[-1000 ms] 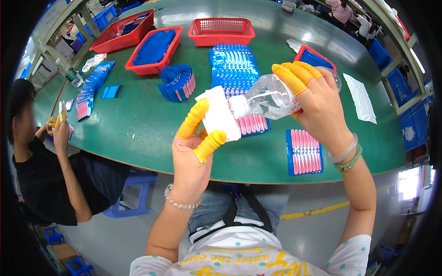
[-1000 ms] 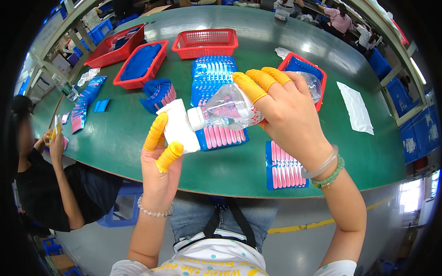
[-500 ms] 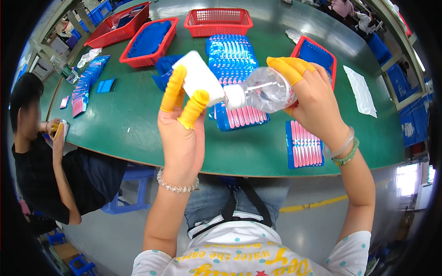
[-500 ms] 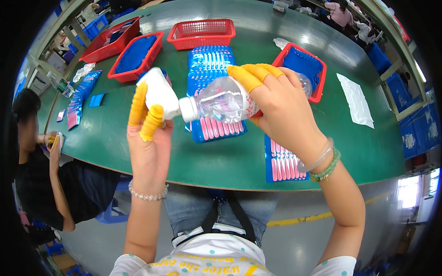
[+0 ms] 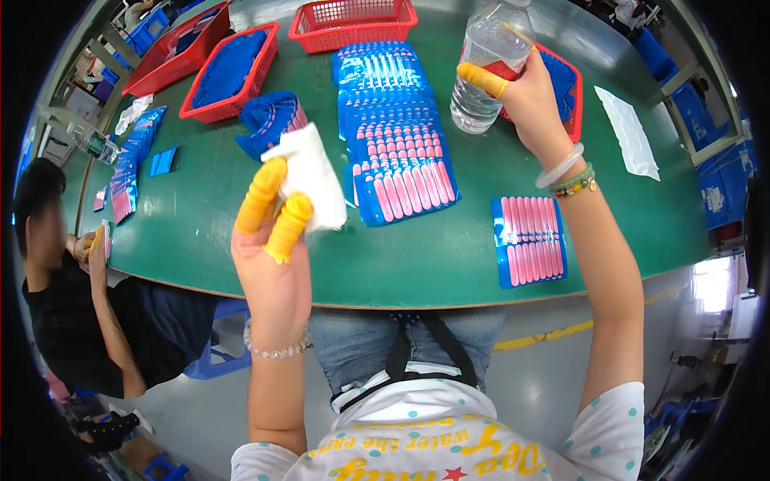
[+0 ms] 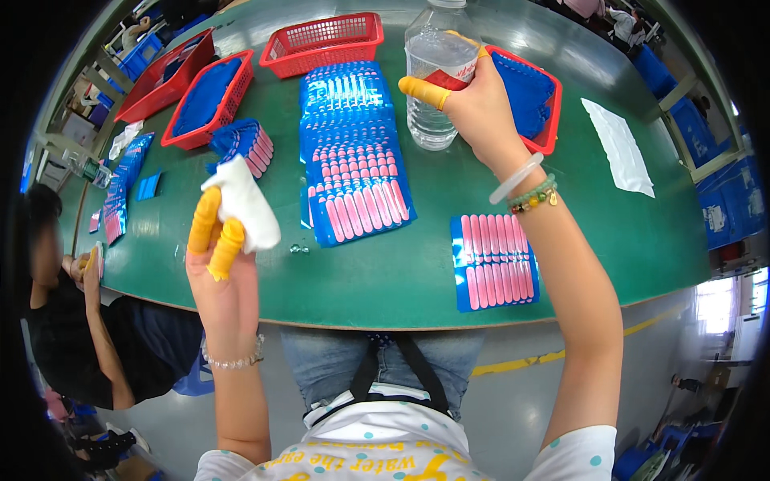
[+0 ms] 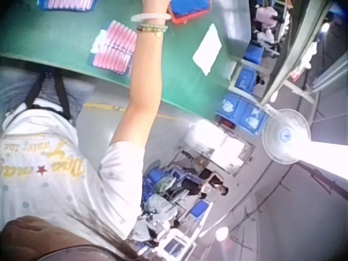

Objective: The person cleans small pink plastic parts arranged on a sheet by wiping them with a cloth.

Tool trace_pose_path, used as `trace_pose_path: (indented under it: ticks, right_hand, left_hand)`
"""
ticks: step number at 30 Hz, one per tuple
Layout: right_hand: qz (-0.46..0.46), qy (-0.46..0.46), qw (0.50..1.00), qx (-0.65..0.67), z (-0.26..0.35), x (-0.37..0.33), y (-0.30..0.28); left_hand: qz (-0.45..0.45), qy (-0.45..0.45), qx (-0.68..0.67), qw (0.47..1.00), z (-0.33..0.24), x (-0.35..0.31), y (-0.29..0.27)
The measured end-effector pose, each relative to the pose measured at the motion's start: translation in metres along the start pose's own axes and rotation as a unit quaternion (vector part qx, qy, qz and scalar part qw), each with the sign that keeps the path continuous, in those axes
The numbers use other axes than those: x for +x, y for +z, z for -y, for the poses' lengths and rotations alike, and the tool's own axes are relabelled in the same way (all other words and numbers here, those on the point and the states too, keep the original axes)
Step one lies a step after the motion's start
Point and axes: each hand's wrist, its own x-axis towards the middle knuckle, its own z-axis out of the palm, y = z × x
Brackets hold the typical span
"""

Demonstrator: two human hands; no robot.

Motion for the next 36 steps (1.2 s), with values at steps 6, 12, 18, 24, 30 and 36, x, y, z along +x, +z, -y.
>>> trace_pose_path:
  ticks: [6,12,18,24,30,36]
  right_hand:
    - [0.027,0.017,0.999,0.014,-0.010,0.003,-0.008]
    - [-0.007,-0.086,0.966,-0.244,0.045,-0.095,-0.022]
    - [0.298,-0.096,0.804,-0.506,0.045,-0.162,0.024]
    - [0.350,0.022,0.839,-0.417,0.084,-0.223,0.026]
    - [0.335,0.030,0.851,-0.403,0.080,-0.229,0.032]
    - [0.328,0.047,0.853,-0.404,0.076,-0.235,0.033]
  left_hand:
    - [-0.002,-0.025,0.126,0.992,0.000,-0.016,-0.030]
    - [-0.042,0.035,0.274,0.960,0.007,-0.029,-0.045]
    - [0.053,0.123,0.455,0.880,0.013,-0.017,-0.014]
    - [0.283,0.210,0.697,0.625,-0.003,-0.025,0.001]
    - [0.398,0.250,0.689,0.552,0.000,-0.061,0.001]
    - [0.440,0.245,0.688,0.522,0.001,-0.042,0.000]
